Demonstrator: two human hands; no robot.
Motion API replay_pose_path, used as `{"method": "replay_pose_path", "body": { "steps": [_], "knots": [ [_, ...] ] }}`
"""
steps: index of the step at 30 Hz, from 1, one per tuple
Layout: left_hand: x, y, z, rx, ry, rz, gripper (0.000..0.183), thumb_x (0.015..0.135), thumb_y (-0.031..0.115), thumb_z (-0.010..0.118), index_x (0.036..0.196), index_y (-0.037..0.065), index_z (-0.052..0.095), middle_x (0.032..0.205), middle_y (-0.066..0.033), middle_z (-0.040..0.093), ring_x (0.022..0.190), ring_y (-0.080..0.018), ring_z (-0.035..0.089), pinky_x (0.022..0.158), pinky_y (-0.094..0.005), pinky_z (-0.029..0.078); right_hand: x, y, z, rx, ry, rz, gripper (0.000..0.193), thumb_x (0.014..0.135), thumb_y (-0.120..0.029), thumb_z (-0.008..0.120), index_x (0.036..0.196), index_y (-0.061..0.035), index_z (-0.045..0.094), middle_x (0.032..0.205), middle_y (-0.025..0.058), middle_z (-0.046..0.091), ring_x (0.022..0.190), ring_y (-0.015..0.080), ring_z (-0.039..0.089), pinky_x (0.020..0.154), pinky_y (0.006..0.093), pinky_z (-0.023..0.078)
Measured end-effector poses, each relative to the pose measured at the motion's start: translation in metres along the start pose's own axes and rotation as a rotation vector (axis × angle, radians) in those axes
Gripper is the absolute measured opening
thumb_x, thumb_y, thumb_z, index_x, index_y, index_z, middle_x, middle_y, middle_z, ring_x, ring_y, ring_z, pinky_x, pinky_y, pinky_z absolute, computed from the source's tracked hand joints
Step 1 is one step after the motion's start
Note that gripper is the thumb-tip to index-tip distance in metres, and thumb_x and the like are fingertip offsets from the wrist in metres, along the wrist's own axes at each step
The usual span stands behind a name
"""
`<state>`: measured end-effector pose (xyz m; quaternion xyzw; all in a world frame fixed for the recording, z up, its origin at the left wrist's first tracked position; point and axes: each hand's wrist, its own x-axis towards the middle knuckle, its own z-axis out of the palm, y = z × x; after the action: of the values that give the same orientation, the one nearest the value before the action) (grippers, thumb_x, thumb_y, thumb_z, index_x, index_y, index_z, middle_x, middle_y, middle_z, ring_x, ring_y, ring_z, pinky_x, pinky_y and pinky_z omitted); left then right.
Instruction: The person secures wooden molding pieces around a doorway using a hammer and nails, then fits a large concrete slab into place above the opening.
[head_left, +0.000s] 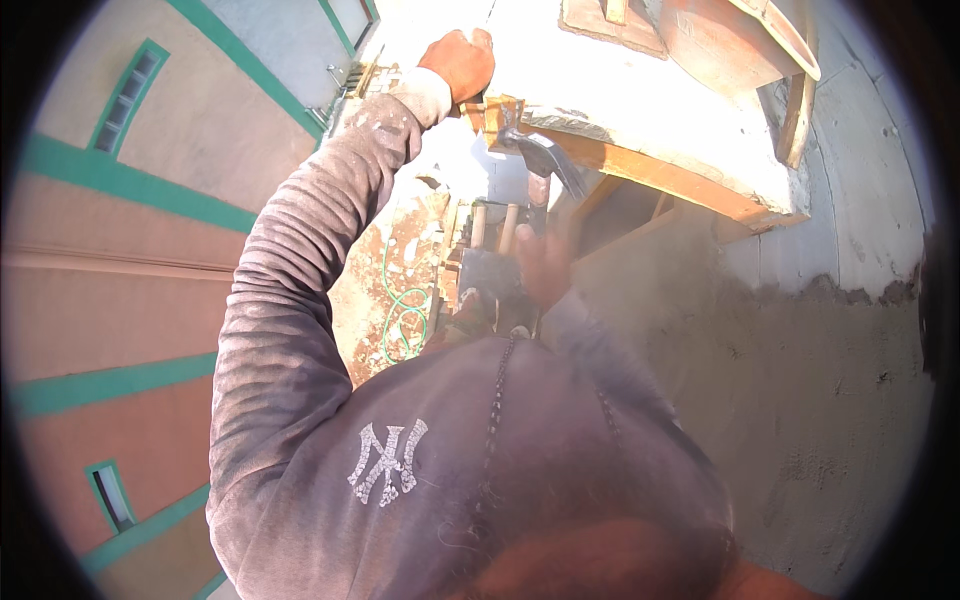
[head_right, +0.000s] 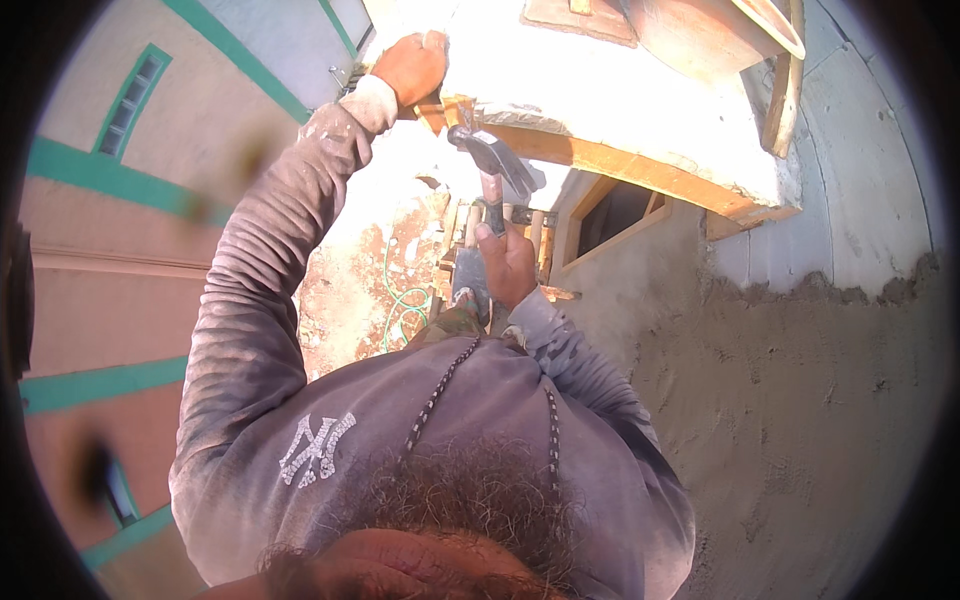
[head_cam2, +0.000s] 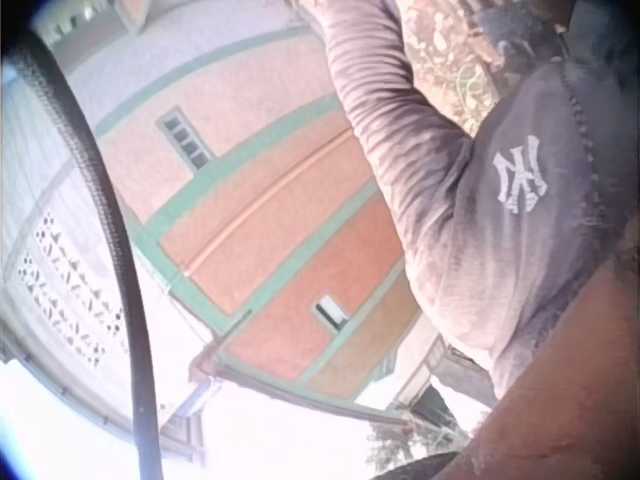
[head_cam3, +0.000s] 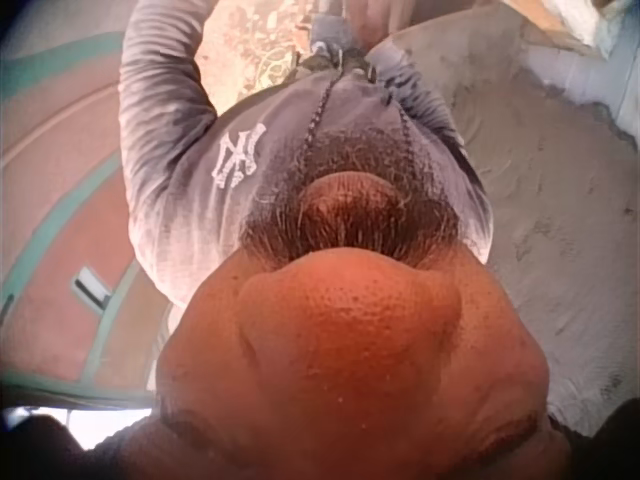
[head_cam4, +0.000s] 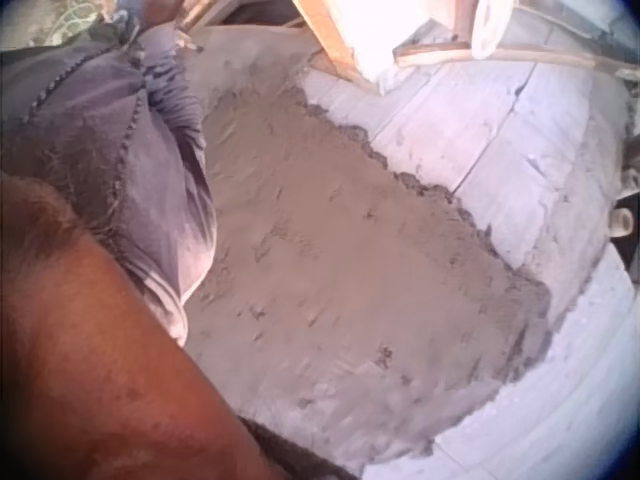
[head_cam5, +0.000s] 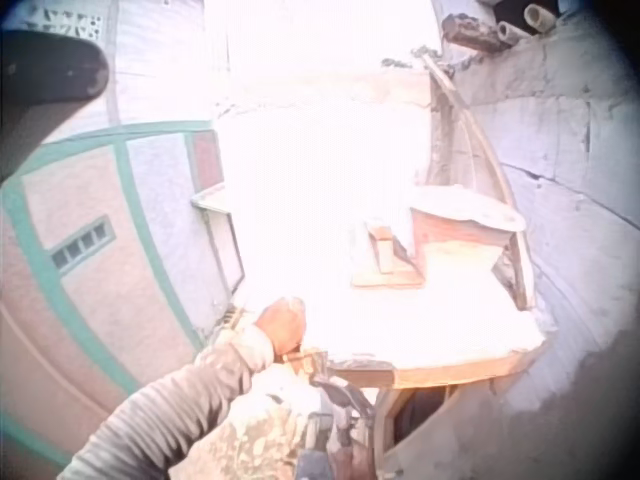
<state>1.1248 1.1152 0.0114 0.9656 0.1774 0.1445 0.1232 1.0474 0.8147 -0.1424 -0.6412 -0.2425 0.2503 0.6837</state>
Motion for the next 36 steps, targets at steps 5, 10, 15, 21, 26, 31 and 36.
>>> {"method": "replay_pose_path", "body": {
  "steps": [5, 10, 15, 21, 26, 31, 36],
  "knots": [
    [-0.002, -0.009, -0.001, 0.227, 0.081, 0.207, 0.039, 0.104, 0.022, 0.037, 0.113, -0.008, 0.060, 0.111, -0.0361, 0.066, 0.103, -0.0519, 0.065, 0.095, -0.0533, 0.053, 0.010, 0.014, 0.039, 0.483, 0.066, -0.279, 0.043, 0.105, -0.040, 0.059, 0.086, -0.0022, 0.056, 0.062, -0.0020, 0.051, 0.052, 0.0089, 0.044, 0.050, 0.0324, 0.037],
    [-0.003, -0.013, 0.003, 0.008, 0.176, 0.019, 0.036, 0.105, 0.021, 0.037, 0.111, -0.006, 0.061, 0.108, -0.0339, 0.068, 0.100, -0.0516, 0.066, 0.092, -0.0538, 0.053, 0.039, 0.020, 0.060, 0.057, 0.015, 0.004, 0.044, 0.108, -0.038, 0.055, 0.079, -0.0042, 0.056, 0.059, -0.0018, 0.047, 0.051, 0.0097, 0.041, 0.050, 0.0336, 0.037],
    [-0.009, -0.005, -0.007, 0.054, 0.153, 0.106, 0.040, 0.106, 0.024, 0.035, 0.114, -0.005, 0.061, 0.110, -0.0333, 0.068, 0.103, -0.0535, 0.064, 0.095, -0.0544, 0.052, 0.009, 0.026, 0.042, 0.231, 0.044, 0.052, 0.042, 0.106, -0.039, 0.058, 0.081, -0.0056, 0.055, 0.062, -0.0034, 0.049, 0.056, 0.0074, 0.045, 0.050, 0.0307, 0.037],
    [0.002, -0.018, 0.005, 0.206, 0.181, 0.195, 0.030, 0.100, 0.014, 0.044, 0.109, -0.007, 0.063, 0.102, -0.0323, 0.069, 0.099, -0.0472, 0.068, 0.086, -0.0509, 0.056, 0.010, 0.024, 0.054, 0.496, 0.182, -0.247, 0.044, 0.103, -0.040, 0.059, 0.081, -0.0030, 0.054, 0.061, 0.0065, 0.054, 0.058, 0.0162, 0.054, 0.051, 0.0334, 0.042],
    [0.003, -0.008, -0.010, 0.392, 0.206, 0.313, 0.024, 0.094, 0.009, 0.053, 0.107, -0.008, 0.063, 0.096, -0.0276, 0.069, 0.093, -0.0409, 0.071, 0.081, -0.0470, 0.059, 0.017, 0.040, 0.072, -0.358, -0.156, 0.040, 0.044, 0.101, -0.034, 0.057, 0.083, 0.0064, 0.061, 0.064, 0.0147, 0.058, 0.061, 0.0186, 0.052, 0.059, 0.0420, 0.043],
    [-0.001, -0.032, 0.014, 0.541, 0.208, 0.350, 0.025, 0.088, 0.010, 0.062, 0.105, -0.007, 0.067, 0.096, -0.0241, 0.068, 0.089, -0.0347, 0.070, 0.080, -0.0422, 0.058, -0.005, 0.027, 0.054, -0.114, 0.001, -0.108, 0.038, 0.099, -0.030, 0.064, 0.105, 0.0070, 0.065, 0.061, 0.0124, 0.053, 0.052, 0.0146, 0.052, 0.050, 0.0360, 0.042],
    [0.013, -0.044, 0.021, 0.450, 0.060, 0.365, 0.038, 0.097, 0.017, 0.053, 0.122, -0.012, 0.060, 0.103, -0.0282, 0.068, 0.099, -0.0423, 0.072, 0.083, -0.0490, 0.060, 0.030, 0.045, 0.052, 0.183, 0.143, -0.136, 0.039, 0.103, -0.037, 0.060, 0.095, 0.0019, 0.064, 0.059, 0.0051, 0.057, 0.053, 0.0130, 0.056, 0.050, 0.0340, 0.043]
  ]
}}
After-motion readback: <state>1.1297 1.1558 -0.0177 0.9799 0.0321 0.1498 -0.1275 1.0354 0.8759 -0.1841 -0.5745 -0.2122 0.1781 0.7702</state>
